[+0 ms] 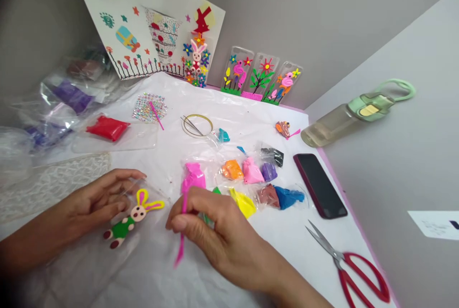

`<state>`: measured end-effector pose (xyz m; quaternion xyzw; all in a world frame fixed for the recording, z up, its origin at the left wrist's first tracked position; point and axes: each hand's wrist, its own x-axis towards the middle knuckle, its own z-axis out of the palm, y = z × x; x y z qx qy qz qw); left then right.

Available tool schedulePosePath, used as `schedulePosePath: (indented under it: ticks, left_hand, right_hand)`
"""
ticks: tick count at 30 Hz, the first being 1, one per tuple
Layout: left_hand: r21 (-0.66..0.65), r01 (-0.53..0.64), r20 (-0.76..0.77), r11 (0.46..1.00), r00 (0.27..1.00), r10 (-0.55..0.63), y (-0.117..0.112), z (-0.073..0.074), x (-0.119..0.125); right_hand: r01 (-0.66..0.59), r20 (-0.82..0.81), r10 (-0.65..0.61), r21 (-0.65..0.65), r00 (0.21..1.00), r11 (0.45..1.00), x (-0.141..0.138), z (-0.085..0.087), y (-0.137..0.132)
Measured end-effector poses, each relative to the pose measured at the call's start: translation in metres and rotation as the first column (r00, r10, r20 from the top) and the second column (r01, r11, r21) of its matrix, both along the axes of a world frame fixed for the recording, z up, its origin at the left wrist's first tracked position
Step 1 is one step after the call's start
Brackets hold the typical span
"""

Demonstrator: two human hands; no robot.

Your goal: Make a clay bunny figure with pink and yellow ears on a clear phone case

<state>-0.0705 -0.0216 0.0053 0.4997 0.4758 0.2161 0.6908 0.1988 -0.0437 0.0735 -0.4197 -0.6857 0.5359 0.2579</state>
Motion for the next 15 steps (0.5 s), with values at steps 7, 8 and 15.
schedulePosePath:
  ticks: [7, 8, 15]
  left_hand:
    - [0.034, -0.125, 0.006, 0.992, 0.992, 0.125, 0.000, 0.007, 0.007]
    - [0.035, -0.122, 0.015, 0.992, 0.992, 0.122, -0.001, 0.008, 0.008]
    - [0.271, 0.080, -0.323, 0.959, 0.946, 0.012, -0.006, -0.002, 0.012]
  right_hand:
    - [-0.384, 0.425, 0.315, 0.086, 0.849, 0.919, -0.012, 0.000, -0.009]
    - [-0.346, 0.449, 0.241, 0.167, 0.860, 0.923, -0.013, -0.005, -0.009]
    - [-0.112, 0.456, -0.167, 0.523, 0.874, 0.845, -0.017, -0.033, -0.001]
